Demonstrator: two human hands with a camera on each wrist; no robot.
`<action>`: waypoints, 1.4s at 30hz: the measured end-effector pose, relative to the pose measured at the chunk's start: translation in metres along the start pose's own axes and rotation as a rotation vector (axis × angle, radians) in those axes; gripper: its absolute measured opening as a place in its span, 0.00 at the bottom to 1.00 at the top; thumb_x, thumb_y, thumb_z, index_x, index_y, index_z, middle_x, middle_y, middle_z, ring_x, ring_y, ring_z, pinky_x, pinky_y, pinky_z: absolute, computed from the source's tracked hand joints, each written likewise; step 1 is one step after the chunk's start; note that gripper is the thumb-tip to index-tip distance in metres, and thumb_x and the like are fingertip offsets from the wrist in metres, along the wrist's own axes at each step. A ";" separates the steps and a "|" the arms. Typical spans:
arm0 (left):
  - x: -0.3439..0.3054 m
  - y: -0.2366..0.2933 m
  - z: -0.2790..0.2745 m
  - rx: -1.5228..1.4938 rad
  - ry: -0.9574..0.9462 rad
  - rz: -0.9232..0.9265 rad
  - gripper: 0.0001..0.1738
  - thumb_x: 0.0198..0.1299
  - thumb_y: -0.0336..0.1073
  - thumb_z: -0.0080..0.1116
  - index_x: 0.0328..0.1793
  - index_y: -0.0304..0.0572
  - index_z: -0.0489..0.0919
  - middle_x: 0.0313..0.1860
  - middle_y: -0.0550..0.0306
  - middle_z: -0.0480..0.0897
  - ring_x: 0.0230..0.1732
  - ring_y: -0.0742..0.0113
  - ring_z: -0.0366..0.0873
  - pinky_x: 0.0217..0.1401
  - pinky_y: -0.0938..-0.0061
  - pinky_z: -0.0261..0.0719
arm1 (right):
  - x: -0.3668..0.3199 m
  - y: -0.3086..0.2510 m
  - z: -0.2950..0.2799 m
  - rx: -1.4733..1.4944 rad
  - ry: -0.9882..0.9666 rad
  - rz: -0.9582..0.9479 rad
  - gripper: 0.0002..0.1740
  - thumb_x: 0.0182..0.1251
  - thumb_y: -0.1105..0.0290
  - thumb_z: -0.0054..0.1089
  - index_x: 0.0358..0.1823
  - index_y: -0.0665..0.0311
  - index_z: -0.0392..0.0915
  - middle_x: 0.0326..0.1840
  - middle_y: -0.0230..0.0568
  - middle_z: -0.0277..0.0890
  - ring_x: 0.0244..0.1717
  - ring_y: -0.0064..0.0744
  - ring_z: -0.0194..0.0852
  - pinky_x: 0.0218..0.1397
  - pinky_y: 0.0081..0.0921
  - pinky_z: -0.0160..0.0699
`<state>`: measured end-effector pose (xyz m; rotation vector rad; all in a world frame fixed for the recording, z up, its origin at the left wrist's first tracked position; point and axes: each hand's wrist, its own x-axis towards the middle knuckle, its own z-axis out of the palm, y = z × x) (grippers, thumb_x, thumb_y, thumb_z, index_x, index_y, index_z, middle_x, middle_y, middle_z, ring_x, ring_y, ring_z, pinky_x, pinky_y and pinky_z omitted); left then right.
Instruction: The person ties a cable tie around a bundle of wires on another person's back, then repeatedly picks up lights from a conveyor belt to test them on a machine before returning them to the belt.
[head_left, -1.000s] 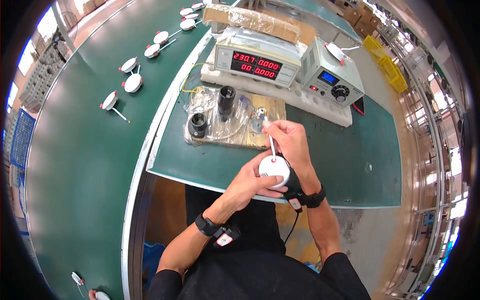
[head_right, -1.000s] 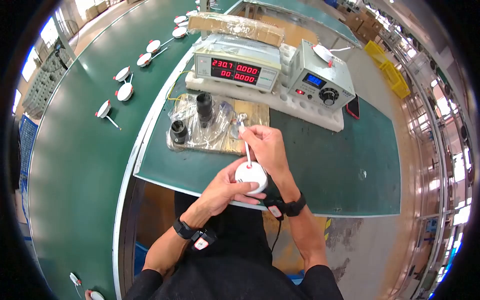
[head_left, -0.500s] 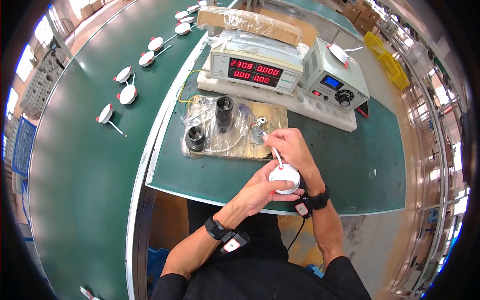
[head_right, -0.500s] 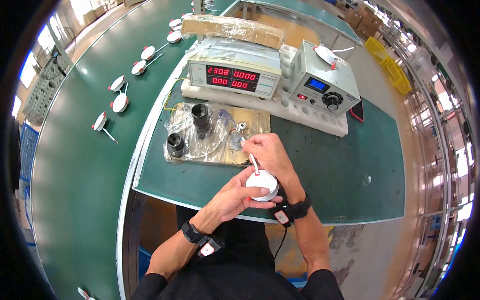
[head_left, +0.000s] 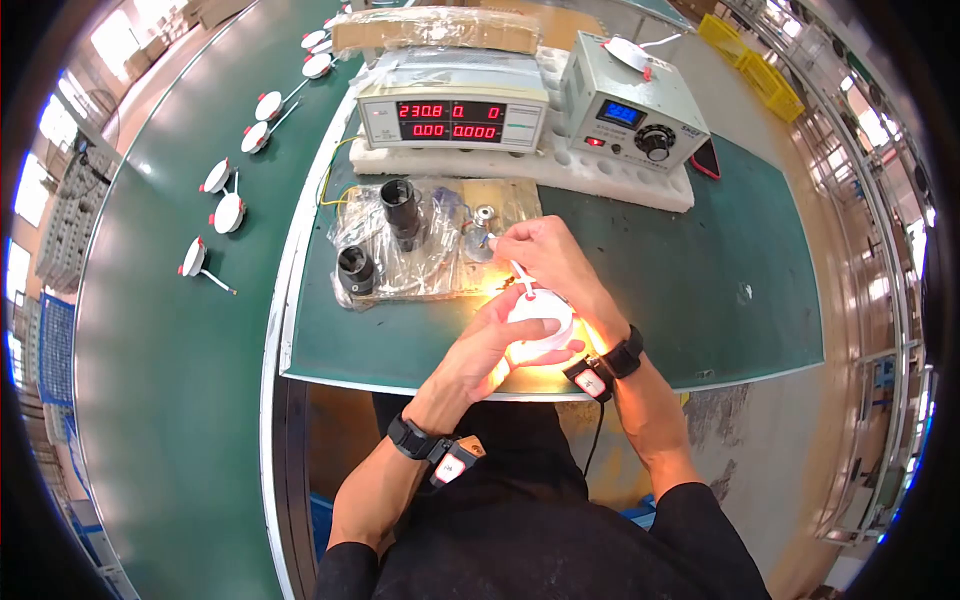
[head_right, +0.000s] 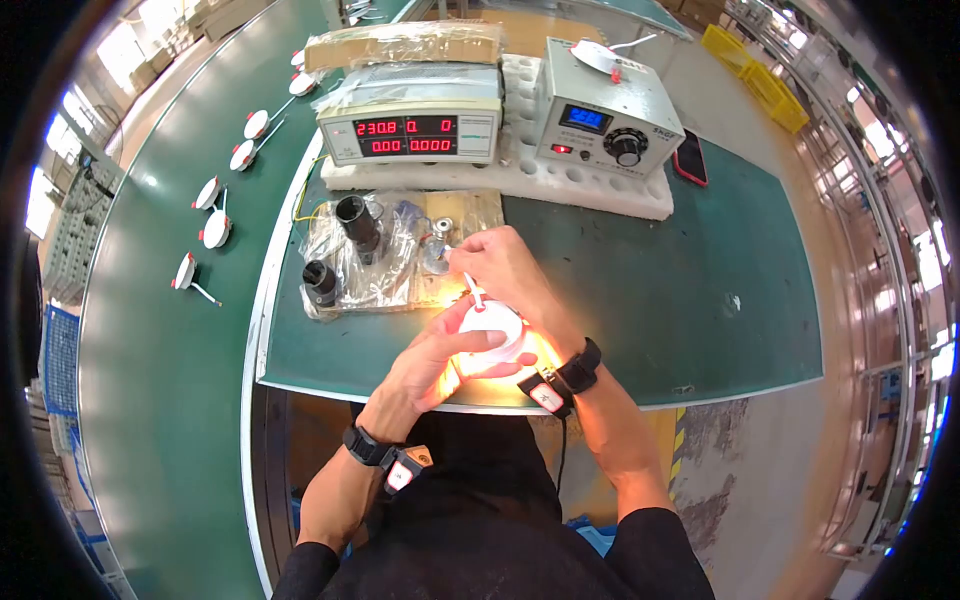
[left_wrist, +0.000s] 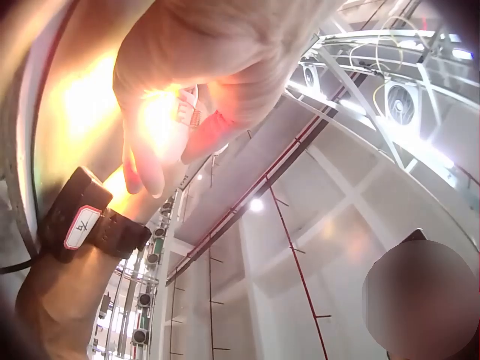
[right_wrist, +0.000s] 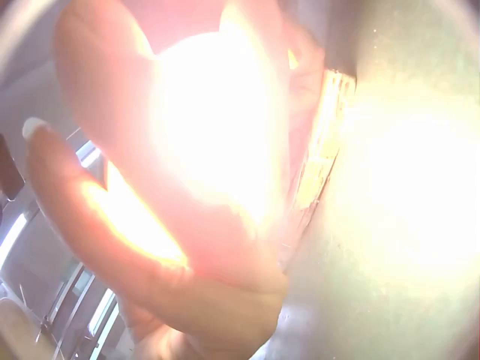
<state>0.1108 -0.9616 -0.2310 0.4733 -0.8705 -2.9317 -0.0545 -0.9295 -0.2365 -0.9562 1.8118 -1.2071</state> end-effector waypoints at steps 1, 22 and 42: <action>0.000 0.000 0.002 0.026 0.003 0.012 0.31 0.64 0.24 0.63 0.72 0.38 0.66 0.61 0.44 0.79 0.59 0.35 0.83 0.61 0.58 0.88 | 0.000 0.000 0.000 -0.005 0.007 0.000 0.17 0.66 0.63 0.63 0.29 0.74 0.83 0.19 0.33 0.74 0.21 0.19 0.69 0.25 0.27 0.69; 0.011 -0.011 0.001 0.047 0.093 0.013 0.24 0.64 0.25 0.65 0.65 0.40 0.73 0.55 0.49 0.84 0.51 0.45 0.88 0.51 0.62 0.92 | -0.003 -0.005 0.002 -0.011 0.042 0.018 0.17 0.63 0.64 0.65 0.27 0.75 0.82 0.16 0.33 0.72 0.19 0.20 0.66 0.23 0.28 0.67; 0.011 -0.014 -0.004 0.054 0.072 0.024 0.24 0.63 0.23 0.63 0.65 0.39 0.72 0.55 0.49 0.84 0.51 0.45 0.88 0.52 0.60 0.92 | -0.001 -0.003 0.004 -0.005 0.049 0.013 0.17 0.63 0.64 0.66 0.30 0.75 0.84 0.17 0.36 0.75 0.21 0.21 0.70 0.25 0.28 0.70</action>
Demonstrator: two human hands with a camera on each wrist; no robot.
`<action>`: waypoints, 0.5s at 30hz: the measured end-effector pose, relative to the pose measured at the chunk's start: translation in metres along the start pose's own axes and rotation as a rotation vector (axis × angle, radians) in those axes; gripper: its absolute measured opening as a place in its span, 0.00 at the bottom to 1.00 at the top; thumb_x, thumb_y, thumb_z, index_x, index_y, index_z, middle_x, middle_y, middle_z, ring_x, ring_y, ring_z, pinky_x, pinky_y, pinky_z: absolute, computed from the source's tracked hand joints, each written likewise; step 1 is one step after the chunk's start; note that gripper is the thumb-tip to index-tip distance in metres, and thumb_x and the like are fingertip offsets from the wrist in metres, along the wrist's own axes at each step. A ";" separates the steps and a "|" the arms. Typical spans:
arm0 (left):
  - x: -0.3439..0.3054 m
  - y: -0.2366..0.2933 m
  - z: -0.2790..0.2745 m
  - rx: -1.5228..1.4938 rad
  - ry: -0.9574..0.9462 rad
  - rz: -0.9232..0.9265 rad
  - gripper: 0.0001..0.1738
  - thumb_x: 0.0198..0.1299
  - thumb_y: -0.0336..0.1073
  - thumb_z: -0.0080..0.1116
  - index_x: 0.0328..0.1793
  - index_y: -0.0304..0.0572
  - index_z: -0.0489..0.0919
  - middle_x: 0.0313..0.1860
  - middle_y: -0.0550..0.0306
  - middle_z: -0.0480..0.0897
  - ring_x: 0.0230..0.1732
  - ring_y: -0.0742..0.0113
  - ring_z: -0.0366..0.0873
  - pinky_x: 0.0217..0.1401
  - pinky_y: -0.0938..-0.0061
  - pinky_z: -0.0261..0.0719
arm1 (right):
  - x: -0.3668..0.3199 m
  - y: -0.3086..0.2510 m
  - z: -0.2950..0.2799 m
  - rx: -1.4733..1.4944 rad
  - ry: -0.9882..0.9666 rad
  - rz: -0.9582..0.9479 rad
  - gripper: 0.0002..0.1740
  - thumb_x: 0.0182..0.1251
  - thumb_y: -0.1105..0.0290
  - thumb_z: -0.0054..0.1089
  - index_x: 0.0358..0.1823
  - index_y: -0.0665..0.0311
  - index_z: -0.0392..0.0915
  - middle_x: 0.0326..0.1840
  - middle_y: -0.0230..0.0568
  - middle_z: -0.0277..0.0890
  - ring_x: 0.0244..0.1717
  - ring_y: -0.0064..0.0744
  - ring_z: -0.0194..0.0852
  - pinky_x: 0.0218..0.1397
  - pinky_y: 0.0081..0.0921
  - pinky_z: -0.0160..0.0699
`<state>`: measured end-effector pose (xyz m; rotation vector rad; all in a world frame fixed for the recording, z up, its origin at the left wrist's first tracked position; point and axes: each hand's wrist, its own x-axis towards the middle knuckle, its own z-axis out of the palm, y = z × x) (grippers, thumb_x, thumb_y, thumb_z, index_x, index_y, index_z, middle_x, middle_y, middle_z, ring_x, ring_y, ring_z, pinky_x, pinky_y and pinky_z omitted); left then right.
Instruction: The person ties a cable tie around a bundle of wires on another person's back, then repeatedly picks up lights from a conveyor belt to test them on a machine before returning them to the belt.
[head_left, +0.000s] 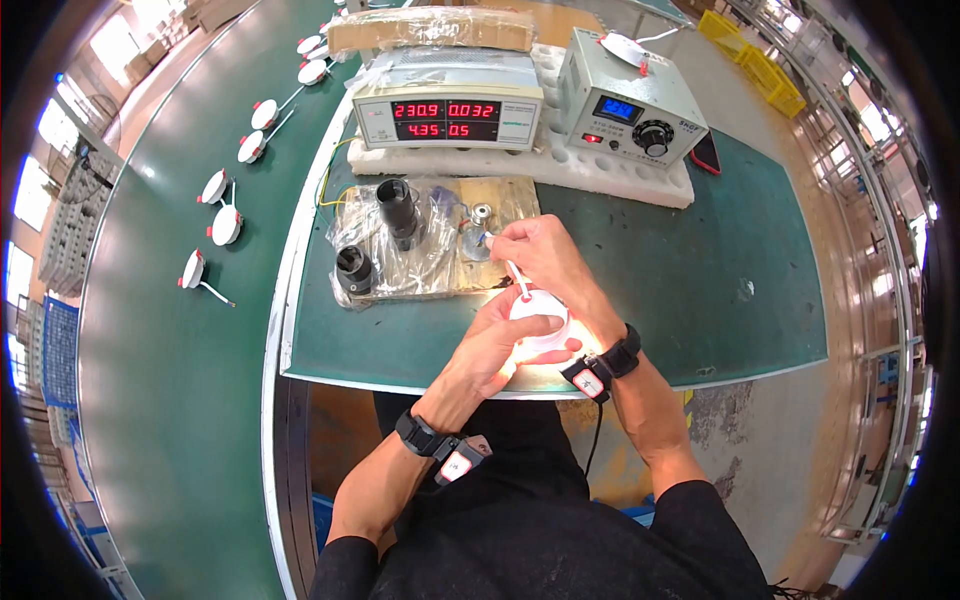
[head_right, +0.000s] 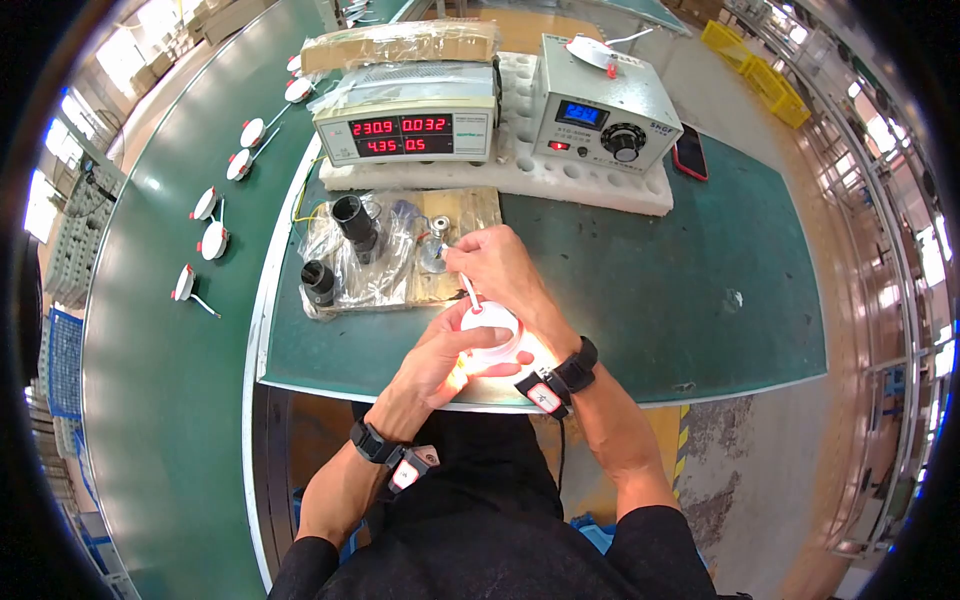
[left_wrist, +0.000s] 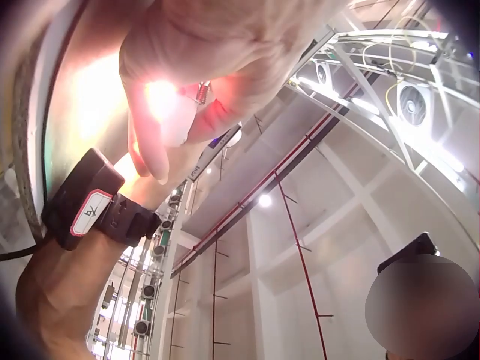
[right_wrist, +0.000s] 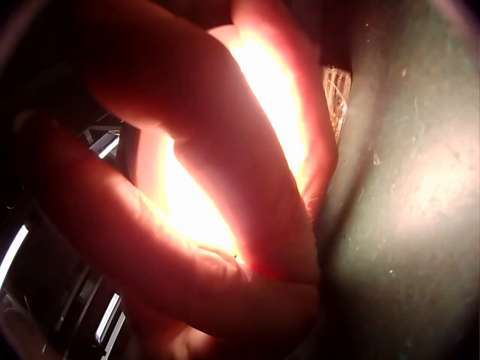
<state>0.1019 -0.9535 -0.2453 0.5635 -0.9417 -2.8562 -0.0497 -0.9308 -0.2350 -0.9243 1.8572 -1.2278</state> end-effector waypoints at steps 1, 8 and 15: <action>0.000 0.000 0.000 0.004 -0.002 0.002 0.23 0.64 0.24 0.63 0.65 0.39 0.72 0.56 0.48 0.84 0.51 0.45 0.88 0.52 0.59 0.92 | 0.001 0.001 0.000 -0.009 0.002 -0.002 0.16 0.63 0.64 0.65 0.30 0.75 0.84 0.17 0.36 0.75 0.21 0.21 0.70 0.25 0.28 0.70; -0.004 0.003 0.001 -0.088 -0.003 -0.002 0.20 0.73 0.38 0.54 0.65 0.36 0.72 0.56 0.42 0.83 0.56 0.39 0.85 0.58 0.52 0.89 | 0.003 0.005 0.000 -0.036 0.013 -0.029 0.16 0.63 0.64 0.66 0.32 0.75 0.85 0.18 0.37 0.76 0.21 0.21 0.71 0.26 0.28 0.72; -0.004 0.000 0.001 -0.106 0.009 -0.011 0.22 0.74 0.42 0.54 0.64 0.31 0.73 0.56 0.39 0.83 0.58 0.36 0.84 0.63 0.49 0.85 | -0.001 0.001 -0.001 -0.029 -0.001 -0.020 0.17 0.65 0.64 0.65 0.30 0.76 0.84 0.18 0.35 0.77 0.21 0.20 0.71 0.25 0.26 0.71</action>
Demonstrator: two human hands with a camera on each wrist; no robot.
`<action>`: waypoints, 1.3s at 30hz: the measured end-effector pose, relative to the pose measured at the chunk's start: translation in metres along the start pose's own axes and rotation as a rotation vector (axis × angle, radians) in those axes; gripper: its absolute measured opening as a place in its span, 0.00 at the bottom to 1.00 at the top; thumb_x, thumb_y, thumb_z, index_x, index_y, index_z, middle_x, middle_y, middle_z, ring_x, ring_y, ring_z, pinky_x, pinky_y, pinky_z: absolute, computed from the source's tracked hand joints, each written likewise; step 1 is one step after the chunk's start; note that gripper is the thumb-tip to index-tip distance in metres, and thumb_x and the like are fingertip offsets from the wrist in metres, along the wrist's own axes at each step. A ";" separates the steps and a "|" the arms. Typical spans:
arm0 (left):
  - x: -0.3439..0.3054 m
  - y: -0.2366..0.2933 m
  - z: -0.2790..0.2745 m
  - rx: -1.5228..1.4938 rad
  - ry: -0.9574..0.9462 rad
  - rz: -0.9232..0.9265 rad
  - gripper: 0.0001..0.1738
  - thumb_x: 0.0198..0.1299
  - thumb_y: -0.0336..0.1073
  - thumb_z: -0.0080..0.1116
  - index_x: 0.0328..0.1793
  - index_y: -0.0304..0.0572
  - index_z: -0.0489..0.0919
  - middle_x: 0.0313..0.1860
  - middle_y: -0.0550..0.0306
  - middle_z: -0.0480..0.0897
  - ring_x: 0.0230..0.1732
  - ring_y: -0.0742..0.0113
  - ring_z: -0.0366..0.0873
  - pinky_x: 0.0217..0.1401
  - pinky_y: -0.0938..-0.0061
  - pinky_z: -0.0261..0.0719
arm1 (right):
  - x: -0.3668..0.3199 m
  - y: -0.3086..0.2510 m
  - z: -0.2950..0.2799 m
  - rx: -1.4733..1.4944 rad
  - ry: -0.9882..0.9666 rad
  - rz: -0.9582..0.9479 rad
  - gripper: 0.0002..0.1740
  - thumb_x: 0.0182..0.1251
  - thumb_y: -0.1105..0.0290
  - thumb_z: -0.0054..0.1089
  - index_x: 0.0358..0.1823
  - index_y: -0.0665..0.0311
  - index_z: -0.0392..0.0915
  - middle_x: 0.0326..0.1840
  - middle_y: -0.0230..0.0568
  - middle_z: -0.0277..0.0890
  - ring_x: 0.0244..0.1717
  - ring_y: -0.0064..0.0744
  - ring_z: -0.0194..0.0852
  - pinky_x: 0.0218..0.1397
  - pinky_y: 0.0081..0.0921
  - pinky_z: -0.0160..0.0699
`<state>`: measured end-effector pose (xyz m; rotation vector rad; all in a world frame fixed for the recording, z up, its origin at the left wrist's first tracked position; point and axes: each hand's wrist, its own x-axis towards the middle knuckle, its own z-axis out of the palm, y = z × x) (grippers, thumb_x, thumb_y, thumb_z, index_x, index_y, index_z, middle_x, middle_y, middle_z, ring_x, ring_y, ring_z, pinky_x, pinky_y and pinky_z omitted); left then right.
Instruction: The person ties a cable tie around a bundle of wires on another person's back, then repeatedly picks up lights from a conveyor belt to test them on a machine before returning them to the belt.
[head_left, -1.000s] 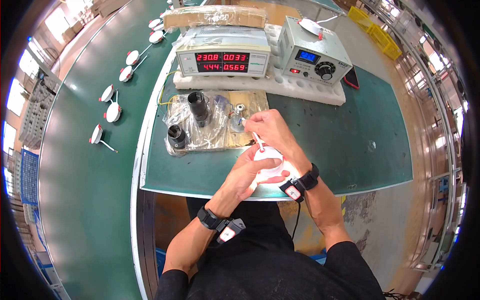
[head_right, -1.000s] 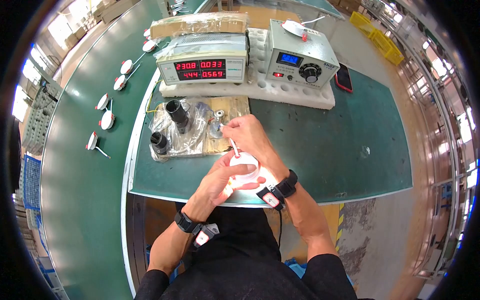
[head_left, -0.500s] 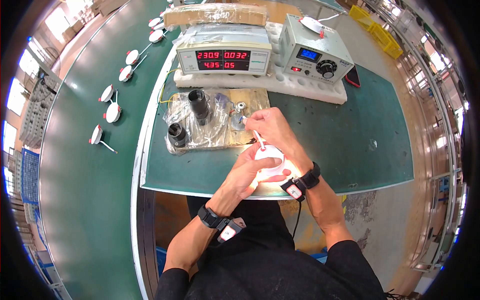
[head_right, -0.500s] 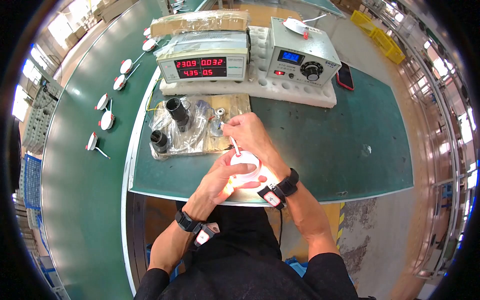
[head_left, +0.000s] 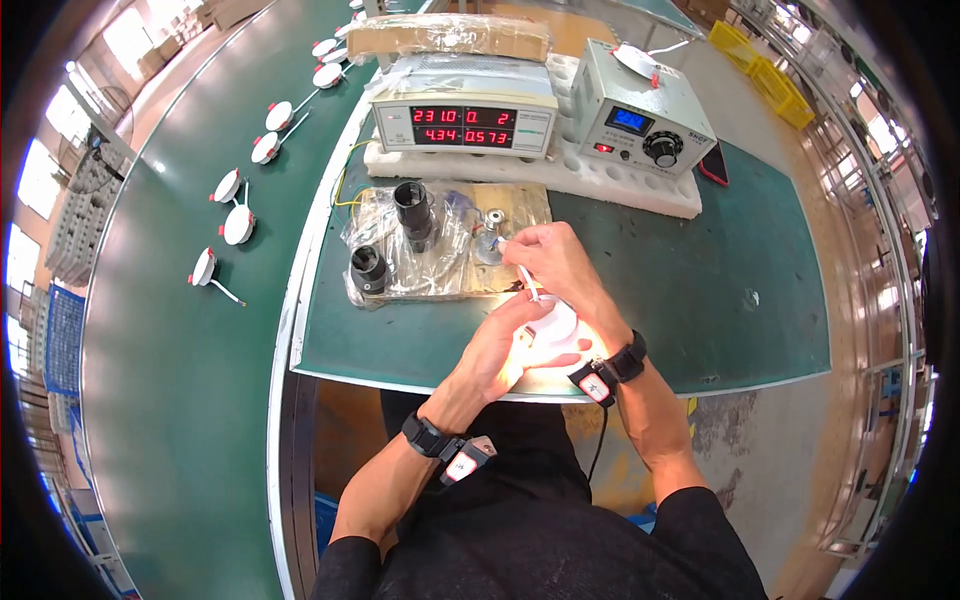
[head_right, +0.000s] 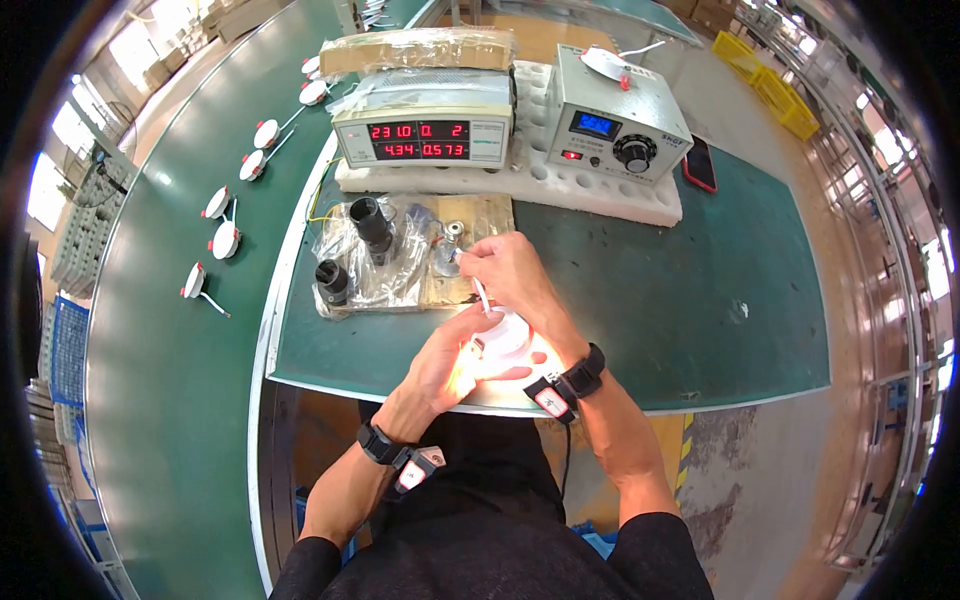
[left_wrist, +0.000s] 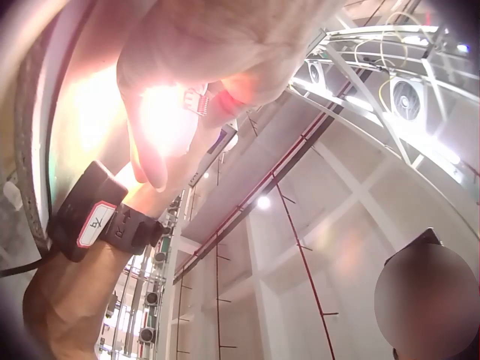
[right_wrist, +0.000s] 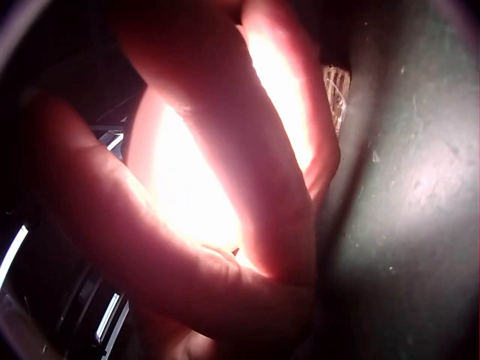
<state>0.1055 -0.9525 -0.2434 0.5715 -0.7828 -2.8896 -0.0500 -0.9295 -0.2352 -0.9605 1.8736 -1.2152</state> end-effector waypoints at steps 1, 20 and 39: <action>0.000 0.000 -0.003 -0.009 -0.017 0.004 0.22 0.74 0.42 0.54 0.64 0.31 0.73 0.56 0.40 0.83 0.58 0.36 0.84 0.63 0.49 0.85 | 0.001 -0.002 0.002 0.004 -0.014 -0.011 0.17 0.66 0.64 0.64 0.31 0.75 0.84 0.19 0.34 0.76 0.21 0.19 0.71 0.26 0.25 0.69; -0.010 -0.006 -0.020 -0.033 -0.074 0.093 0.17 0.75 0.36 0.53 0.64 0.36 0.73 0.54 0.42 0.85 0.51 0.50 0.88 0.53 0.55 0.91 | 0.001 0.009 -0.001 -0.142 -0.011 -0.135 0.23 0.72 0.54 0.64 0.26 0.67 0.82 0.18 0.23 0.65 0.22 0.15 0.60 0.23 0.26 0.61; -0.447 0.050 -0.161 1.826 1.861 0.393 0.30 0.62 0.26 0.60 0.72 0.41 0.74 0.79 0.39 0.66 0.74 0.41 0.70 0.76 0.58 0.70 | -0.016 -0.012 0.008 0.079 -0.090 -0.054 0.20 0.80 0.57 0.57 0.34 0.65 0.82 0.15 0.25 0.69 0.15 0.11 0.58 0.19 0.14 0.53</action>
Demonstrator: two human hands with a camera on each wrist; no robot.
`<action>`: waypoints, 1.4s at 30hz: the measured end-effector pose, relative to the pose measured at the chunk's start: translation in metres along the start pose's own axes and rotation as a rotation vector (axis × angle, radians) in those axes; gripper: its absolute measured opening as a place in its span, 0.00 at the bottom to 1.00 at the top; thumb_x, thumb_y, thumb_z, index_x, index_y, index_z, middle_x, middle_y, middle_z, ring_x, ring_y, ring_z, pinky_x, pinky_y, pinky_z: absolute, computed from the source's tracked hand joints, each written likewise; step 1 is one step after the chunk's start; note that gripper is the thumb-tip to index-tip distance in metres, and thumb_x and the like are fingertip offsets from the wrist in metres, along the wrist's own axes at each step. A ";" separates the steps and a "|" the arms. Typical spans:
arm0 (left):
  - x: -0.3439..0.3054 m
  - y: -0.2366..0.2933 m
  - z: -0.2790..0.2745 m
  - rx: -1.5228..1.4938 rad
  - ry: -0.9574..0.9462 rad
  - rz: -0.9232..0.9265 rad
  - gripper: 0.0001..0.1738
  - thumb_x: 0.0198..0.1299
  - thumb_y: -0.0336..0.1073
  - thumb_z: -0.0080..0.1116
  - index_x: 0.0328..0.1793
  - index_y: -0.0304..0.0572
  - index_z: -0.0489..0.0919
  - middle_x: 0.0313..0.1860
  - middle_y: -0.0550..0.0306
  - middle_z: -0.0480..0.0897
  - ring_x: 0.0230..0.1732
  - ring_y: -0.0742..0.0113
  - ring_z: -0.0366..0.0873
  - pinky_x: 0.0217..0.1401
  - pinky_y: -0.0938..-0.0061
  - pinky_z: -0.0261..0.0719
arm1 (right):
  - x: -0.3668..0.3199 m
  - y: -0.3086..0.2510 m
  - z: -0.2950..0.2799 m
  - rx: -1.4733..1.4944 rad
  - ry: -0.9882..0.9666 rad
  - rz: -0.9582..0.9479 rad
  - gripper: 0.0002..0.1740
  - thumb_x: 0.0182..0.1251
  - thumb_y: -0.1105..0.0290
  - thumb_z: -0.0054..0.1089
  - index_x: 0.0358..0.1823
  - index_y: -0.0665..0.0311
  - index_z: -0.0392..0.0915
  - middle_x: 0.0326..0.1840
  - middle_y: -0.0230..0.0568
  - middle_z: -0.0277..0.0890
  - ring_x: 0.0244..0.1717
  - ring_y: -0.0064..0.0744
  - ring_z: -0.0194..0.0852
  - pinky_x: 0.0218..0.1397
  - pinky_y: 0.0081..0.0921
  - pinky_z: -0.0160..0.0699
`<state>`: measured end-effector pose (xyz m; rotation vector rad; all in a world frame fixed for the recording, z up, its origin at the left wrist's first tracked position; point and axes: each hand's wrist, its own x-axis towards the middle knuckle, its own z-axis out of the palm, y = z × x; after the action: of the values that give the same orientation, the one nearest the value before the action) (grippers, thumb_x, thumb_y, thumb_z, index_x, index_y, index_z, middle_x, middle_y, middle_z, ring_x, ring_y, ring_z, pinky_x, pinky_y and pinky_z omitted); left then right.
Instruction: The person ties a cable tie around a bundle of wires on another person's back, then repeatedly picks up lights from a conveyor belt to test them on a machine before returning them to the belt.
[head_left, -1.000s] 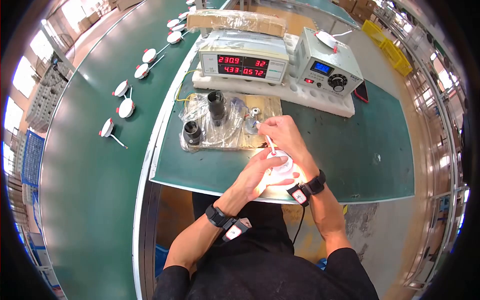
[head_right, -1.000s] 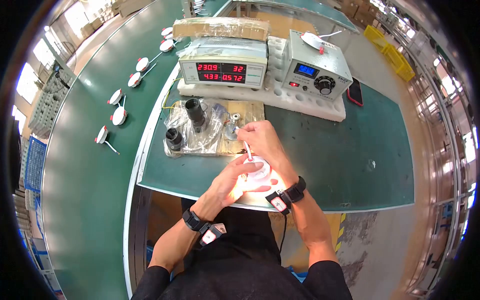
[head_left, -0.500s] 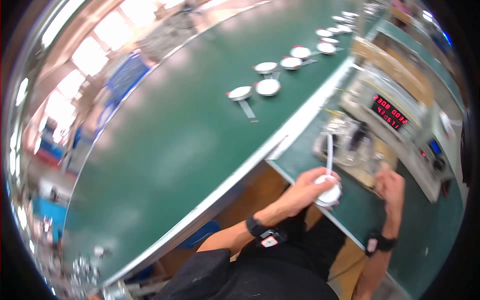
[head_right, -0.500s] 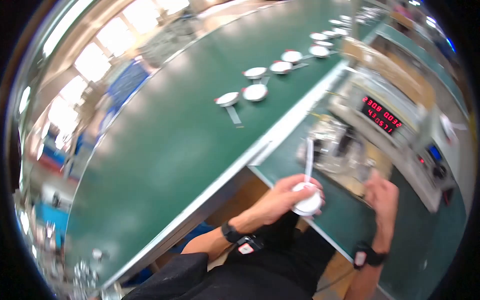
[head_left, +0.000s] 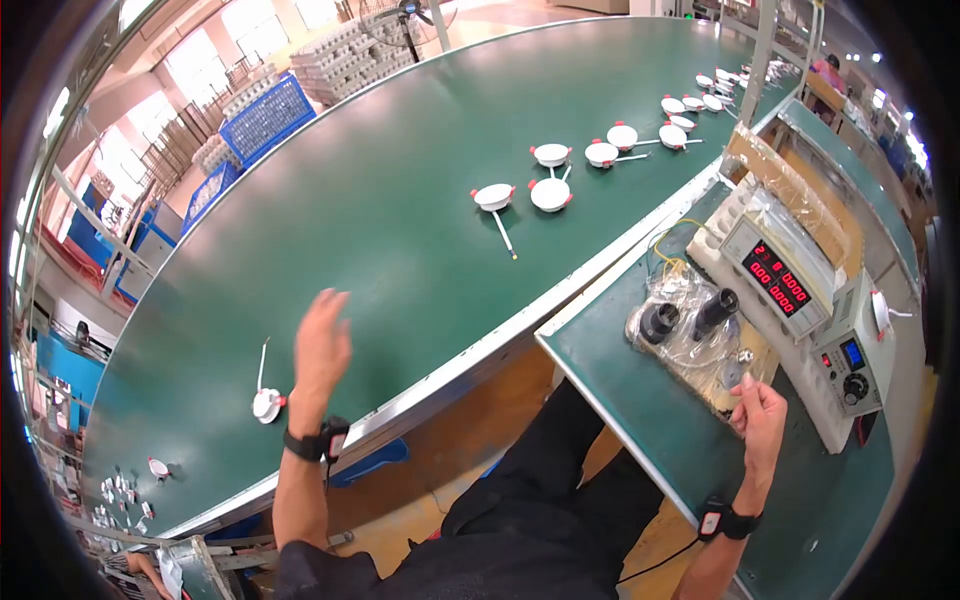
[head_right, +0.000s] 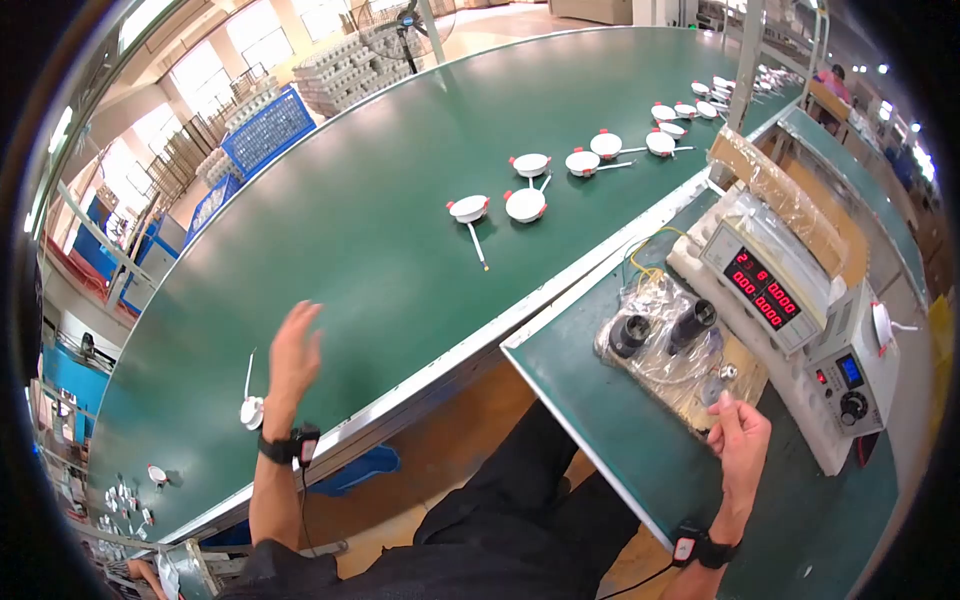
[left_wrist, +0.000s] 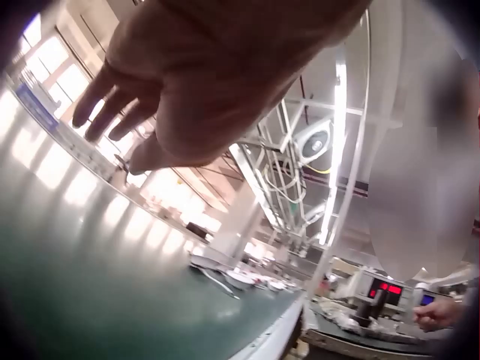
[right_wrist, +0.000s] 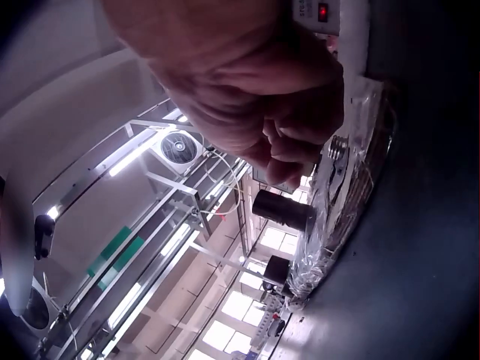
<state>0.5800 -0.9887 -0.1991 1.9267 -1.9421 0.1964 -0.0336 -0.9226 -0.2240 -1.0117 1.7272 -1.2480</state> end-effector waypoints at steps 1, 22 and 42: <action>0.023 0.028 0.007 -0.069 -0.139 0.078 0.29 0.62 0.25 0.58 0.72 0.43 0.75 0.79 0.41 0.66 0.74 0.41 0.70 0.76 0.57 0.70 | -0.003 -0.003 0.003 -0.016 -0.005 -0.008 0.20 0.80 0.58 0.57 0.33 0.65 0.82 0.15 0.25 0.69 0.15 0.11 0.58 0.19 0.14 0.53; 0.087 0.196 0.011 -0.604 -0.219 0.285 0.08 0.72 0.28 0.53 0.53 0.34 0.78 0.40 0.52 0.83 0.36 0.64 0.83 0.40 0.70 0.81 | -0.073 -0.069 0.045 -0.014 -0.082 -0.295 0.11 0.71 0.70 0.67 0.47 0.72 0.85 0.31 0.37 0.82 0.28 0.22 0.76 0.31 0.21 0.72; -0.027 0.361 0.005 -1.776 -0.983 0.164 0.10 0.74 0.31 0.58 0.51 0.29 0.84 0.34 0.53 0.87 0.35 0.71 0.87 0.36 0.78 0.85 | -0.129 -0.081 0.034 -0.155 -0.160 -0.350 0.09 0.70 0.70 0.68 0.49 0.63 0.85 0.27 0.39 0.83 0.22 0.23 0.78 0.27 0.22 0.73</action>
<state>0.2236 -0.9501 -0.1508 0.5125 -1.4290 -1.9604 0.0612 -0.8342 -0.1369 -1.5148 1.5856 -1.2176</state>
